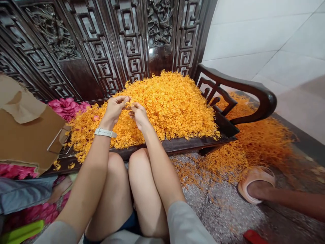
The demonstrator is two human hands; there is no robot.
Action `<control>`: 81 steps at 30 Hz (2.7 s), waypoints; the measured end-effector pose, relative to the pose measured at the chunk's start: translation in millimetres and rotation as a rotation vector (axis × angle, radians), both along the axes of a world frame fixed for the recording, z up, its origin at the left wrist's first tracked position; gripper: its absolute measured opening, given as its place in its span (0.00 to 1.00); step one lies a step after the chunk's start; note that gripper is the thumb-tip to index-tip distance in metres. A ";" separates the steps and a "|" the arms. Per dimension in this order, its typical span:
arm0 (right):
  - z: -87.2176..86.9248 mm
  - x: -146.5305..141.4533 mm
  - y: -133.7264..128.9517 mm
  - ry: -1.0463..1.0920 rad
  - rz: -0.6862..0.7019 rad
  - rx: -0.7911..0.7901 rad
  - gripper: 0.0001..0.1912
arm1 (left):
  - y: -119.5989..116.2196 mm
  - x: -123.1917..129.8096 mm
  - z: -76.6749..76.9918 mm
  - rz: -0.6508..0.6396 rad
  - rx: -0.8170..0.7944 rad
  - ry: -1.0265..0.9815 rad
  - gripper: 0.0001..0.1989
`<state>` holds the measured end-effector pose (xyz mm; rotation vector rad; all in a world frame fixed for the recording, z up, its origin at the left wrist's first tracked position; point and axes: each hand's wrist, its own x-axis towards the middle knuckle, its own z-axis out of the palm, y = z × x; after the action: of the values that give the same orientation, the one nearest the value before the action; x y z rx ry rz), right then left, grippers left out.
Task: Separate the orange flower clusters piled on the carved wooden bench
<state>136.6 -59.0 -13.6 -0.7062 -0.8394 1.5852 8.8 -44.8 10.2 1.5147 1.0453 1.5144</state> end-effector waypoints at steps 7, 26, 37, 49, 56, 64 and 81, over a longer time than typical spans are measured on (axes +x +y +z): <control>-0.9 -0.4 1.1 -0.197 -0.251 0.257 0.14 | -1.7 5.8 0.8 0.006 0.042 0.124 0.19; 33.6 2.6 -29.9 -0.441 0.111 0.645 0.24 | 13.1 -67.8 -20.0 0.488 -0.244 -0.441 0.10; -7.9 2.2 -3.1 -0.930 -0.212 0.618 0.24 | 8.2 -26.9 -6.5 0.139 -0.022 -0.111 0.07; 60.0 5.9 -60.2 -0.680 0.683 0.811 0.24 | 20.2 -24.4 -6.7 0.511 -0.142 -0.342 0.14; 72.3 19.1 -71.0 -0.012 0.649 0.649 0.19 | 15.2 -58.2 -25.1 0.374 -0.221 -0.311 0.10; 25.7 1.3 -20.6 -0.128 0.020 0.163 0.15 | 1.5 -46.2 -3.5 0.203 -0.012 -0.052 0.09; 61.2 -16.1 -90.7 -0.266 1.219 0.742 0.21 | 26.1 -49.8 -33.3 0.521 -0.068 -0.311 0.07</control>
<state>120.5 -149.8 47.6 0.2526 -2.1583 1.9562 -41.0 -18.7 -23.1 0.9527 1.3467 1.9655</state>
